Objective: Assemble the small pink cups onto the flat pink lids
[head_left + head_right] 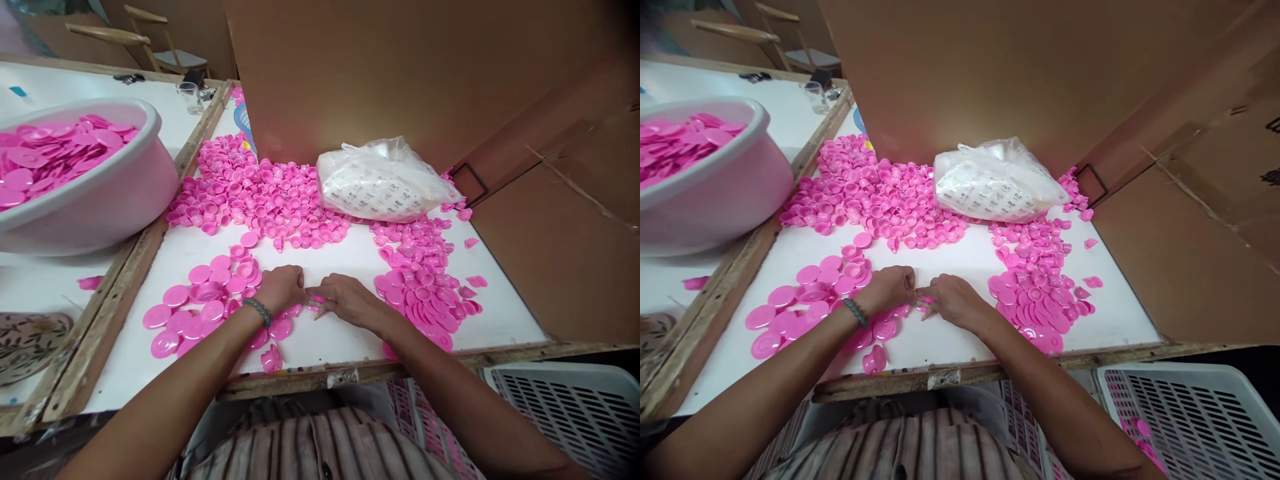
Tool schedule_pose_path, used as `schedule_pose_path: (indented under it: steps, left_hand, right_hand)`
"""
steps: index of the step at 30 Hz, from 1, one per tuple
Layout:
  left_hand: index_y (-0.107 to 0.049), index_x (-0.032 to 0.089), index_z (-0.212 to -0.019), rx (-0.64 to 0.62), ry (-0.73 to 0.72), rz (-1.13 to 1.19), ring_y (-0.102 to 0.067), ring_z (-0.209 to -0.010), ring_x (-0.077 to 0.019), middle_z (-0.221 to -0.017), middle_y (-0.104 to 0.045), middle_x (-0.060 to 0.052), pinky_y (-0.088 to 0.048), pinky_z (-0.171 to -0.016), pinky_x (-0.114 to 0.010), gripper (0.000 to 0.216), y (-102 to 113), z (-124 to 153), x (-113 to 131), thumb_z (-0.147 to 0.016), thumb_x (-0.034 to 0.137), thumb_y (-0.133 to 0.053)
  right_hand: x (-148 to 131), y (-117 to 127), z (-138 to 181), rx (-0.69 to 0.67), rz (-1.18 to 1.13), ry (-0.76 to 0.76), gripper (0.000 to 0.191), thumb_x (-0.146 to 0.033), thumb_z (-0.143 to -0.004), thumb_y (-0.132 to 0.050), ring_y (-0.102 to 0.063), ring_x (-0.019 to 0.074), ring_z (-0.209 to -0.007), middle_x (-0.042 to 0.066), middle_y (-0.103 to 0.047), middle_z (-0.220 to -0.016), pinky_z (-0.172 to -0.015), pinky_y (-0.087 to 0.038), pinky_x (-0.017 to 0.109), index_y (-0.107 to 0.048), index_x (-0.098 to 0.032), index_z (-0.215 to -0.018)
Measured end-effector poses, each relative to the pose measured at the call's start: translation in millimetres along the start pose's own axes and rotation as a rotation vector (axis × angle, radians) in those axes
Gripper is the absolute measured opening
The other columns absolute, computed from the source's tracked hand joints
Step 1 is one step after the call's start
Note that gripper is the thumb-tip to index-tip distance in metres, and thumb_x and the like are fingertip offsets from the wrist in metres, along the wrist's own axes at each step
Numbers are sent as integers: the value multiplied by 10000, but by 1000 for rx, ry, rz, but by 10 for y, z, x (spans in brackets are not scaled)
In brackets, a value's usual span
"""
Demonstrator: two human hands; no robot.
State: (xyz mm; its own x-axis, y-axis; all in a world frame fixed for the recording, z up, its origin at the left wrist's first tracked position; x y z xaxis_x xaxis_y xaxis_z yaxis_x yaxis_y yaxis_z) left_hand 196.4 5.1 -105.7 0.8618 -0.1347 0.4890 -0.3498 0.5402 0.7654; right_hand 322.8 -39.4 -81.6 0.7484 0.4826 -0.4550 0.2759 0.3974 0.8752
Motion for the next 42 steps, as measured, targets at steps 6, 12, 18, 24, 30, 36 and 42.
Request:
schedule_pose_path:
  steps: [6, 12, 18, 24, 30, 36, 42]
  left_hand:
    - [-541, 189, -613, -51, 29, -43, -552, -619, -167, -608, -600, 14, -360, -639, -278, 320, -4, -93, -15, -494, 436, -707]
    - [-544, 190, -608, -28, 20, -44, -552, -620, -162, -616, -606, 16, -371, -646, -281, 302, 28, -38, 7, -505, 424, -703]
    - [-564, 195, -648, -31, 55, -50, -569, -666, -171, -653, -618, 13, -372, -625, -259, 270, 49, 3, 11, -518, 388, -702]
    - [-543, 194, -635, -27, 59, -33, -566, -629, -176, -626, -617, 10, -346, -592, -265, 339, 38, -18, 3, -548, 498, -666]
    - [-544, 189, -629, -46, 79, -48, -573, -625, -189, -606, -621, 4, -343, -623, -288, 360, 54, -6, 40, -574, 533, -636]
    - [-551, 195, -651, -76, 99, -53, -583, -668, -203, -628, -625, 3, -348, -657, -300, 336, 55, -36, 65, -559, 501, -656]
    - [-561, 204, -811, -14, 21, -53, -577, -729, -210, -738, -640, -6, -325, -747, -359, 342, 41, 47, 83, -627, 481, -643]
  right_hand:
    - [223, -112, -107, -85, -258, -12, 83, -265, -760, -626, -474, 105, -627, -20, -516, -659, -558, -302, 203, -677, -202, -777]
    - [252, -142, -98, -33, -406, -27, 180, -340, -730, -654, -455, 93, -574, -47, -421, -590, -529, -344, 198, -689, -178, -799]
    - [142, -172, 68, 168, -96, 18, 215, -374, -824, -546, -458, 131, -703, 8, -529, -705, -622, -352, 232, -659, -204, -891]
    - [50, -318, 250, 351, 322, -191, 267, -281, -876, -463, -446, 203, -790, 82, -547, -838, -679, -347, 332, -559, -153, -1090]
    - [-115, -417, 309, 309, 465, -250, 520, -57, -816, -390, -428, 243, -947, 118, -524, -1044, -797, -355, 395, -316, -119, -1327]
    - [-138, -448, 244, 274, 483, -235, 454, -86, -810, -414, -427, 248, -926, 132, -521, -1053, -821, -346, 396, -390, -70, -1263]
    - [20, -192, 390, 308, 401, -240, 327, -319, -884, -430, -468, 221, -898, 105, -570, -1002, -747, -363, 347, -502, -156, -1159]
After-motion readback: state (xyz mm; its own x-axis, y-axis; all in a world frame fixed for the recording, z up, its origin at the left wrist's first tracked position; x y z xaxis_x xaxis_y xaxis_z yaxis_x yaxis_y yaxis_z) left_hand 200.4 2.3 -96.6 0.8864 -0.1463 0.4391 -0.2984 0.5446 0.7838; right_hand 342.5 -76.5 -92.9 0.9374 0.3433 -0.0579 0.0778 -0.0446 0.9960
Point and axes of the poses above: each hand's wrist, its own z-axis away from the middle knuckle, its own y-axis out of the back of the hand, x = y × z, the point moved 4 cm from there along -z, towards the middle knuckle
